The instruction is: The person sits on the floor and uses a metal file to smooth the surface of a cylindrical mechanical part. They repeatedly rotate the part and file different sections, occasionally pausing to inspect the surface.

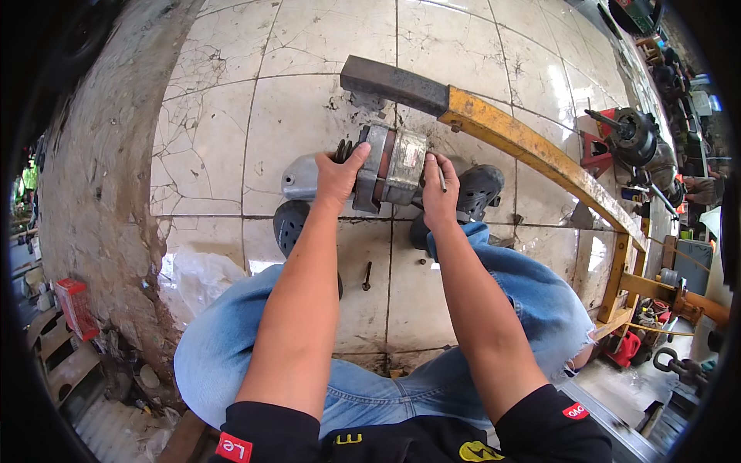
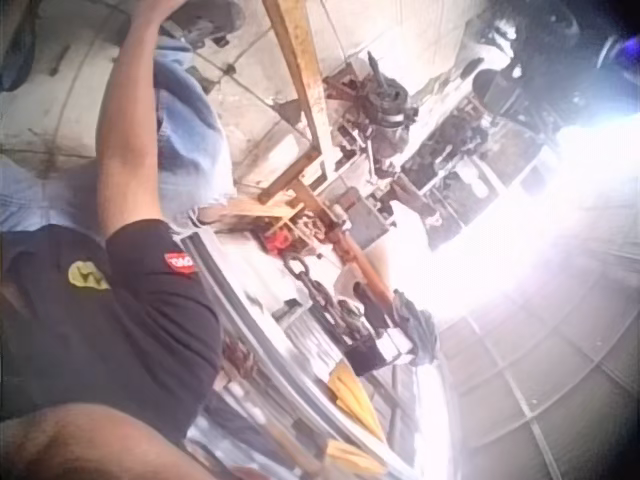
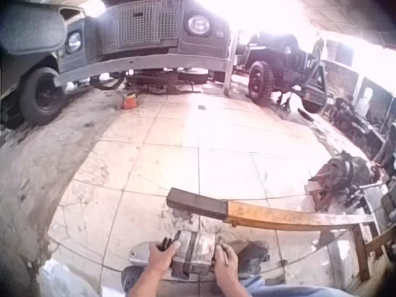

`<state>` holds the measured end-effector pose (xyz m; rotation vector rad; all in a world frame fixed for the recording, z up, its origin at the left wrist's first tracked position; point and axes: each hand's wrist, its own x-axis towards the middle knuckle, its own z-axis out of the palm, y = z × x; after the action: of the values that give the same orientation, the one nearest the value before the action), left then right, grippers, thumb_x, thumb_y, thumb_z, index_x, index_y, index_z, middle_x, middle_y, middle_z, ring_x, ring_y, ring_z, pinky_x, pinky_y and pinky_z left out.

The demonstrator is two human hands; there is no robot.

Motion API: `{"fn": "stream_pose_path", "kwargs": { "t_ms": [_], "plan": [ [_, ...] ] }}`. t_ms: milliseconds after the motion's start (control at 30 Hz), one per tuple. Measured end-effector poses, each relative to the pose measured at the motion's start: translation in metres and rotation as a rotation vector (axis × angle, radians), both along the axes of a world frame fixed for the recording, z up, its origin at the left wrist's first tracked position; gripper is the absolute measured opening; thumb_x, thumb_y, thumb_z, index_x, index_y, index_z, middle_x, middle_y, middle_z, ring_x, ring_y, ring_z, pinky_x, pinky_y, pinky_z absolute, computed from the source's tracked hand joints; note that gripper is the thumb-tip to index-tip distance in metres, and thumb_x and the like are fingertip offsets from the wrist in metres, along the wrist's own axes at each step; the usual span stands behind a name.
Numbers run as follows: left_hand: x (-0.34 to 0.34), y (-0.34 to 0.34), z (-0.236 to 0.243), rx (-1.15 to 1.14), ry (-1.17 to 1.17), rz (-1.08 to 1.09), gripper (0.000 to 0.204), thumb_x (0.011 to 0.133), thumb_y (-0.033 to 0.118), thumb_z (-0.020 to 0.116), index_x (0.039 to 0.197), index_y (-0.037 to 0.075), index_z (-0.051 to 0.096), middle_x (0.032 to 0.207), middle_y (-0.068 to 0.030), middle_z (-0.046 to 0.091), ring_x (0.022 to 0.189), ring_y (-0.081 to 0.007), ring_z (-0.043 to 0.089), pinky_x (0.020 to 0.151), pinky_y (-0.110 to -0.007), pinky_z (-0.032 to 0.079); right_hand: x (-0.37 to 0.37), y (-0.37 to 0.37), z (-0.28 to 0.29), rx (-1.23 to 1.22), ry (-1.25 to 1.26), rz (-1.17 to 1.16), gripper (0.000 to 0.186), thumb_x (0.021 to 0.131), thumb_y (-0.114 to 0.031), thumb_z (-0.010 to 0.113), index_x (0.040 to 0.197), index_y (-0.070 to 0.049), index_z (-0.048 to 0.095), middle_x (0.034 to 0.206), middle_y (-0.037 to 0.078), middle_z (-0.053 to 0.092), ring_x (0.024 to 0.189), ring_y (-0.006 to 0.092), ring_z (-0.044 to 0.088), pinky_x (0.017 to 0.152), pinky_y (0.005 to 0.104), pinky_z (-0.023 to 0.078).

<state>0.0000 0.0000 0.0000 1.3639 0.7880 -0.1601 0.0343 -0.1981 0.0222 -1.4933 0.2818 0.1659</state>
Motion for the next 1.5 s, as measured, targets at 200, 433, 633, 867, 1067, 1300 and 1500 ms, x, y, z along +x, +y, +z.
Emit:
{"fn": "stream_pose_path", "kwargs": {
  "t_ms": [200,433,633,867,1067,1300,1500],
  "plan": [
    [0.014,0.006,0.013,-0.093,-0.133,-0.057,0.116,0.073,0.062,0.081,0.157,0.006,0.023,0.148,-0.0215,0.044,0.134,-0.0301,0.045,0.112,-0.042,0.034,0.002,0.016,-0.011,0.007,-0.114,-0.181,0.024,0.102,-0.021,0.06,0.113,-0.001,0.064,0.101,0.0,0.065,0.092,0.0071,0.056,0.081,0.0229,0.046],
    [0.028,0.008,0.029,-0.037,0.035,-0.136,0.116,0.073,0.072,0.074,0.155,0.003,0.03,0.153,-0.0253,0.037,0.14,-0.0339,0.041,0.114,-0.046,0.032,0.02,0.022,-0.007,0.154,0.027,-0.228,0.023,0.1,-0.02,0.06,0.11,0.001,0.065,0.098,0.004,0.066,0.089,0.0102,0.058,0.08,0.0251,0.047],
    [0.021,0.012,0.058,0.069,0.224,-0.201,0.122,0.074,0.081,0.065,0.153,-0.004,0.028,0.152,-0.0269,0.038,0.137,-0.0366,0.043,0.107,-0.05,0.041,0.037,0.019,0.056,0.058,0.412,-0.068,0.034,0.098,-0.026,0.061,0.121,-0.001,0.064,0.113,0.012,0.066,0.099,0.0221,0.062,0.082,0.0418,0.051],
    [0.013,0.005,0.09,-0.062,0.272,-0.238,0.107,0.08,0.083,0.056,0.148,0.002,0.038,0.14,-0.0164,0.05,0.114,-0.0299,0.056,0.095,-0.045,0.049,0.086,-0.002,0.03,-0.07,0.528,0.153,0.036,0.097,-0.022,0.061,0.124,0.002,0.061,0.119,0.017,0.063,0.106,0.0272,0.06,0.084,0.0445,0.05],
    [0.001,0.002,0.069,-0.075,0.217,-0.206,0.11,0.079,0.081,0.059,0.151,0.004,0.032,0.141,-0.0196,0.047,0.113,-0.0287,0.057,0.087,-0.041,0.055,0.071,-0.012,0.022,-0.01,0.516,0.171,0.029,0.099,-0.023,0.059,0.123,-0.006,0.064,0.116,0.011,0.065,0.104,0.023,0.06,0.085,0.0421,0.051],
    [-0.042,-0.023,0.033,-0.377,-0.019,0.083,0.094,0.08,0.062,0.077,0.144,0.01,0.031,0.127,-0.0136,0.053,0.108,-0.024,0.058,0.077,-0.039,0.054,0.035,-0.013,-0.007,0.168,0.223,0.064,0.023,0.101,-0.02,0.059,0.118,-0.006,0.065,0.107,0.005,0.068,0.095,0.0162,0.064,0.083,0.0322,0.052],
    [-0.059,-0.073,0.027,-0.021,-0.252,0.241,0.089,0.08,0.048,0.083,0.137,-0.001,0.036,0.121,-0.0213,0.057,0.112,-0.0291,0.056,0.099,-0.038,0.045,0.058,-0.033,-0.012,0.103,0.328,0.126,0.028,0.098,-0.022,0.061,0.121,-0.006,0.065,0.111,0.004,0.069,0.099,0.0179,0.066,0.088,0.0333,0.052]
  ]
}}
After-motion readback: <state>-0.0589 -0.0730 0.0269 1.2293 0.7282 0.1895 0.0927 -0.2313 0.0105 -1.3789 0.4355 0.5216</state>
